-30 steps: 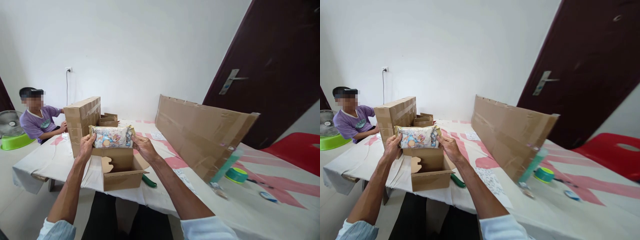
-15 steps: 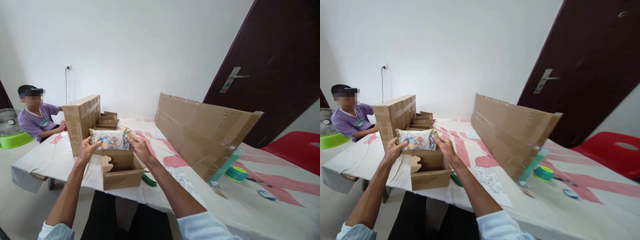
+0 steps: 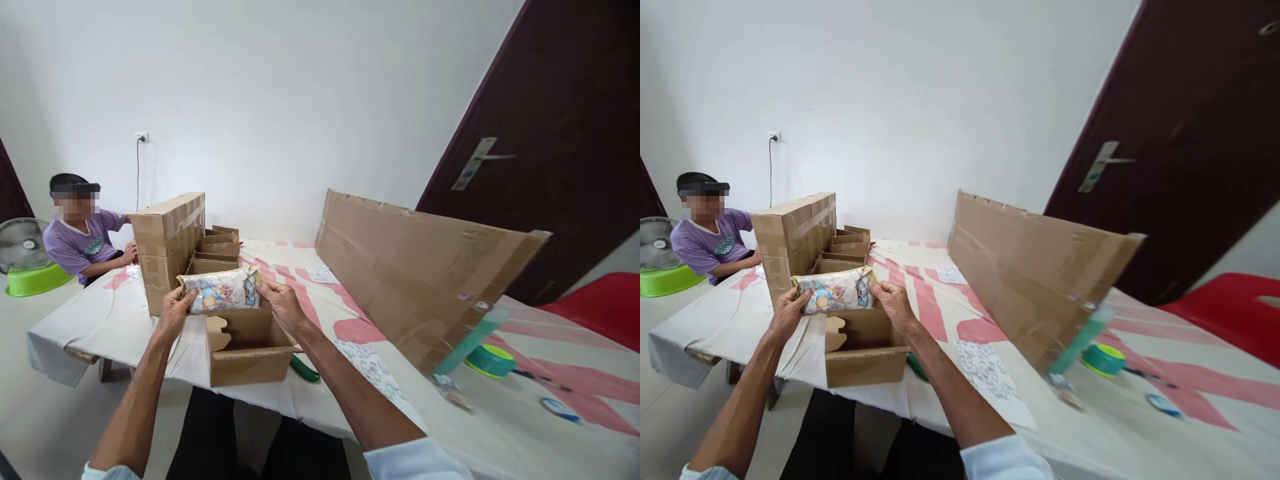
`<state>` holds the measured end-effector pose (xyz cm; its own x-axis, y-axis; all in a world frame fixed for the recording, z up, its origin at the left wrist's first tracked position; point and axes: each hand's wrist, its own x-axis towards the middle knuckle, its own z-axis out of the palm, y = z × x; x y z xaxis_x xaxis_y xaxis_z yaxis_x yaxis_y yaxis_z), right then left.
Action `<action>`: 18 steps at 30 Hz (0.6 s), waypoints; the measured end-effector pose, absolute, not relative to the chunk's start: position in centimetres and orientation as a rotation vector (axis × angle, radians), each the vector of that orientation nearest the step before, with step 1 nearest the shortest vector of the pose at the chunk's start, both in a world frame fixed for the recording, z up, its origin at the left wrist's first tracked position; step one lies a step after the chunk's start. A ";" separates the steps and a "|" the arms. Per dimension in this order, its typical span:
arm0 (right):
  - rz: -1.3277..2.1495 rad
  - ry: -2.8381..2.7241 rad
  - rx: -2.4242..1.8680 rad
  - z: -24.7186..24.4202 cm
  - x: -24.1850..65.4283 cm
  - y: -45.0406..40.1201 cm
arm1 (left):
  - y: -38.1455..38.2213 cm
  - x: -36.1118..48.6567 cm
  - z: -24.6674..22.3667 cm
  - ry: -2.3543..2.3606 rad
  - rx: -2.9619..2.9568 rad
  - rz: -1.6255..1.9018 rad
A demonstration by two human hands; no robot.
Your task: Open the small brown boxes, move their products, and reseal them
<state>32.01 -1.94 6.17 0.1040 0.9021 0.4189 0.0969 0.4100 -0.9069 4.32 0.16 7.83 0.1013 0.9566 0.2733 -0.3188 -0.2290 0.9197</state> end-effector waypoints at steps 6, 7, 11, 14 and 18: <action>0.608 -1.308 -1.255 3.6 35.7 -1.8 | 0.3 0.1 7.4 0.802 1.075 1.616; 0.651 -1.297 -1.302 3.0 36.4 -1.8 | 0.2 -0.9 7.2 0.816 1.046 1.654; 1.002 -1.389 -1.247 1.4 37.3 -2.3 | -0.1 -4.2 6.0 0.844 0.980 1.760; 1.120 -1.462 -1.091 1.6 36.7 -2.5 | -0.5 -6.0 5.0 0.880 0.967 1.810; 1.136 -1.487 -1.159 2.5 36.1 -2.8 | -0.8 -7.8 4.2 0.955 0.943 1.858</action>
